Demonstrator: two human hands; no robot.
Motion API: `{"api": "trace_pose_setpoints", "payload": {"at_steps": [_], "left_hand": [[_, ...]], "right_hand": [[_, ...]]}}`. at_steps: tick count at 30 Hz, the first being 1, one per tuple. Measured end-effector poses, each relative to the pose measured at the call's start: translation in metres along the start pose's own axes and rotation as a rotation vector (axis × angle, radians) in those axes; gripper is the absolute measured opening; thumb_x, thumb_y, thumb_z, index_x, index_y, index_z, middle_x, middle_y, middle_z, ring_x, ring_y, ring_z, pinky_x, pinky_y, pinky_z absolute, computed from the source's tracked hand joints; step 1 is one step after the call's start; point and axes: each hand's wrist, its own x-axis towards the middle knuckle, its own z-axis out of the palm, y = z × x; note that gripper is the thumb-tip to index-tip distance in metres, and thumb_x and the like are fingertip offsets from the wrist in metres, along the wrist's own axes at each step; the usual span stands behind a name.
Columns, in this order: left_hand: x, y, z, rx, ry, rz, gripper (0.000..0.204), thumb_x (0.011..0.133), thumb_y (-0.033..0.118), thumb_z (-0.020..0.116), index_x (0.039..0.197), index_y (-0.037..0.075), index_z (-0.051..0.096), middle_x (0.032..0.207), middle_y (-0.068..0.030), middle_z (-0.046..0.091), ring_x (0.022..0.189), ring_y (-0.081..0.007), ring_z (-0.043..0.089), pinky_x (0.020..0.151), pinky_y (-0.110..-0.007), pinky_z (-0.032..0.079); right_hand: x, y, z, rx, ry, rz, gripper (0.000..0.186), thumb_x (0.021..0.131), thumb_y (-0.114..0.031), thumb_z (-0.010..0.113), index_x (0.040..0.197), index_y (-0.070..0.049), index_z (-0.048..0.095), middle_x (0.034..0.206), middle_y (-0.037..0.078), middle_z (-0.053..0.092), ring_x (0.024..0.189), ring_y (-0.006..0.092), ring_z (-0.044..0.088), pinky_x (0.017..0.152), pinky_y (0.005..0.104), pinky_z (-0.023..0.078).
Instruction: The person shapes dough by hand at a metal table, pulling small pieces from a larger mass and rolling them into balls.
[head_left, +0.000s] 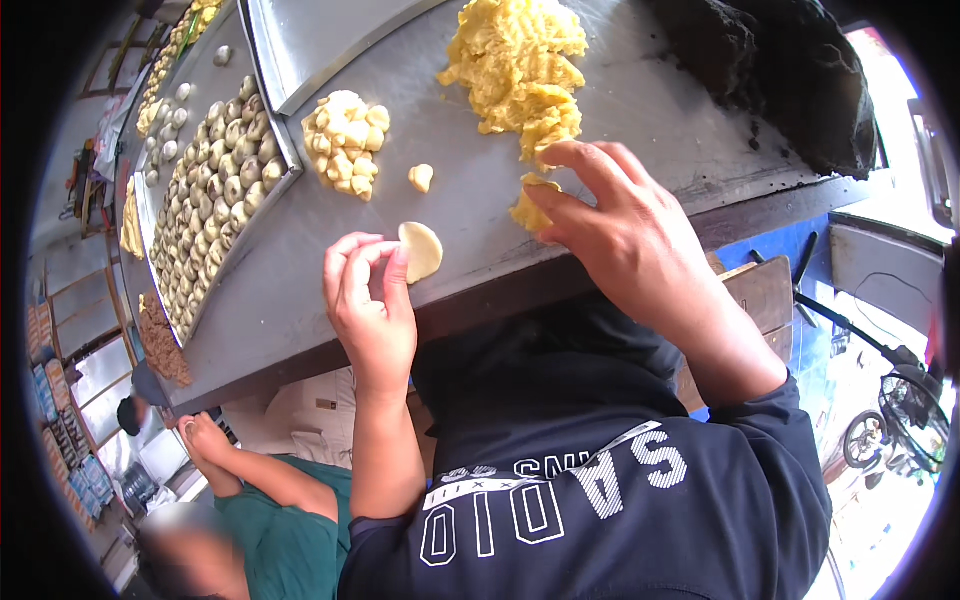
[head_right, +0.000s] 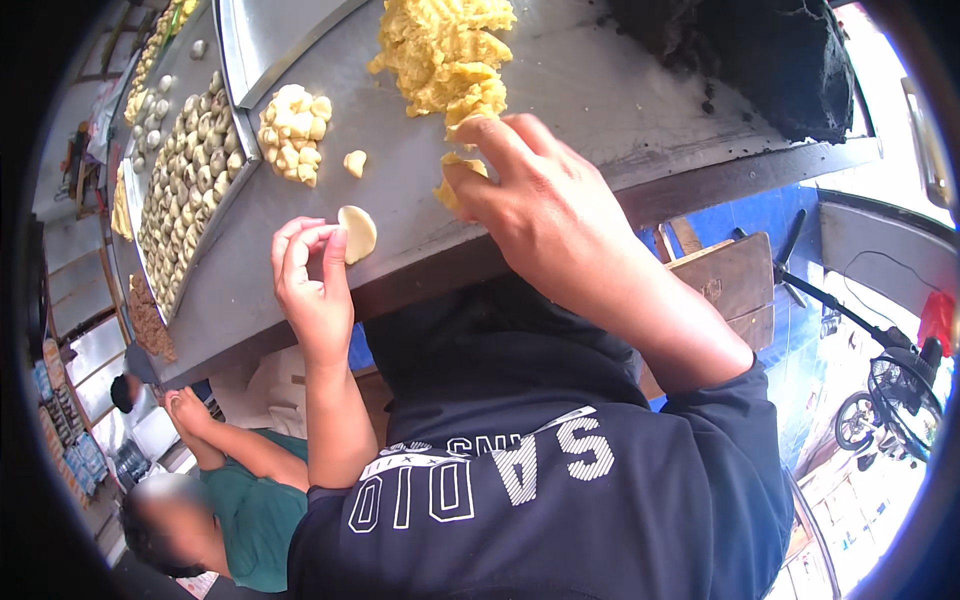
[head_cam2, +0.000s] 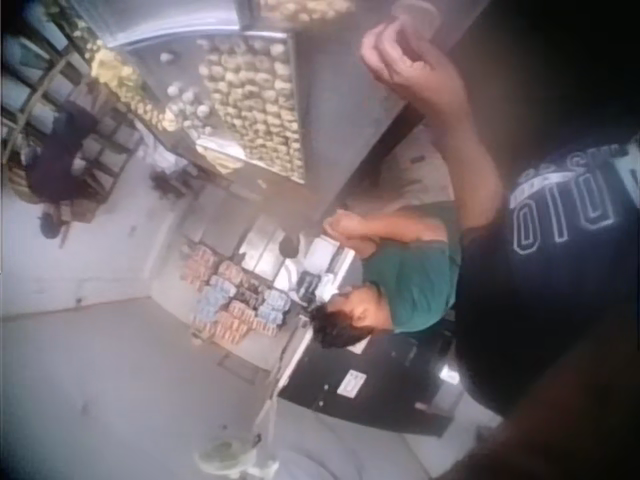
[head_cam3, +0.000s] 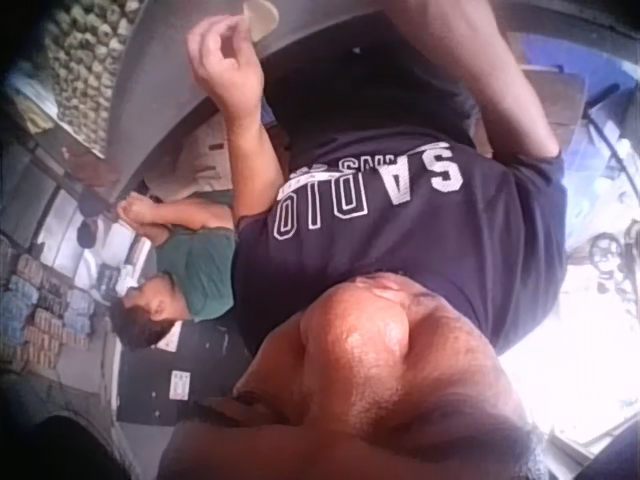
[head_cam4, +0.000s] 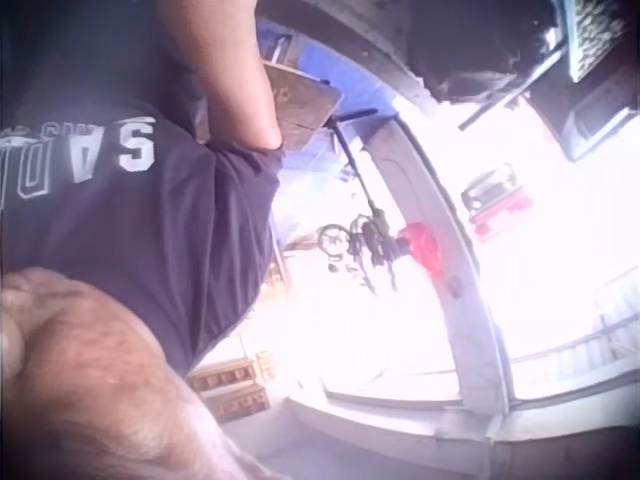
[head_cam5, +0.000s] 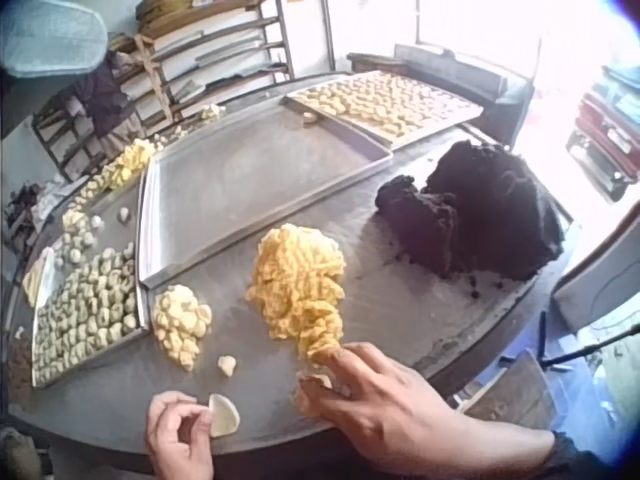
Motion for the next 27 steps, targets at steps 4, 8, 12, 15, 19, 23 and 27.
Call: {"api": "trace_pose_setpoints", "payload": {"at_steps": [4,8,12,15,19,23,27], "left_hand": [[-0.008,0.018,0.008,-0.652,-0.003,-0.192,0.016,0.119,0.011,0.067,0.128,-0.003,0.065,0.135,-0.0226,0.079,0.119,-0.0222,0.077,0.104,-0.038,0.062],[0.009,0.045,0.016,-0.856,-0.052,-0.428,0.041,0.124,0.02,0.059,0.158,-0.003,0.053,0.149,-0.0299,0.074,0.132,-0.027,0.075,0.113,-0.041,0.061],[0.016,0.07,0.012,-1.222,-0.131,-0.405,0.059,0.123,0.025,0.064,0.17,-0.005,0.046,0.161,-0.0274,0.065,0.143,-0.0269,0.069,0.122,-0.042,0.055],[0.025,0.017,0.02,-0.645,-0.175,0.029,0.049,0.112,0.016,0.079,0.154,-0.006,0.065,0.149,-0.0183,0.074,0.133,-0.0247,0.074,0.115,-0.039,0.058],[0.033,0.02,0.024,-0.22,-0.197,0.222,0.024,0.085,0.0,0.09,0.107,-0.003,0.08,0.112,-0.0093,0.08,0.098,-0.0225,0.078,0.087,-0.036,0.061],[0.041,0.026,0.033,-0.199,-0.24,0.236,0.028,0.079,0.007,0.092,0.103,0.002,0.078,0.103,-0.0125,0.075,0.089,-0.0329,0.078,0.078,-0.043,0.062],[0.048,0.033,0.024,-0.355,-0.418,0.258,0.053,0.067,0.029,0.108,0.101,0.005,0.075,0.101,-0.0113,0.074,0.089,-0.0348,0.078,0.079,-0.046,0.063]], "right_hand": [[0.0,-0.007,-0.002,-0.09,-0.065,-0.02,0.039,0.088,-0.006,0.089,0.126,-0.006,0.079,0.125,0.012,0.074,0.109,0.0358,0.073,0.093,0.0473,0.063],[0.011,-0.017,0.019,0.215,-0.03,-0.044,0.018,0.098,-0.009,0.072,0.116,-0.006,0.073,0.12,0.013,0.07,0.11,0.0353,0.071,0.094,0.0476,0.063],[0.024,-0.017,0.036,0.222,0.123,-0.076,0.017,0.1,-0.013,0.076,0.116,-0.007,0.075,0.116,0.012,0.071,0.107,0.034,0.075,0.086,0.0461,0.065],[0.025,-0.02,0.028,0.368,0.15,-0.102,0.019,0.097,-0.012,0.081,0.114,-0.006,0.076,0.117,0.011,0.074,0.101,0.0334,0.078,0.084,0.0457,0.066],[0.018,-0.013,0.038,0.339,0.058,-0.184,0.024,0.092,-0.013,0.08,0.115,-0.006,0.077,0.116,0.01,0.072,0.103,0.0317,0.077,0.082,0.0428,0.067],[0.009,-0.023,0.047,0.035,0.054,-0.342,0.03,0.086,-0.02,0.077,0.113,-0.006,0.078,0.117,0.01,0.07,0.108,0.0298,0.072,0.083,0.04,0.067],[0.019,-0.01,0.021,0.29,-0.097,-0.247,0.036,0.078,-0.016,0.084,0.113,-0.009,0.08,0.122,0.007,0.07,0.108,0.03,0.07,0.086,0.0413,0.066]]}}
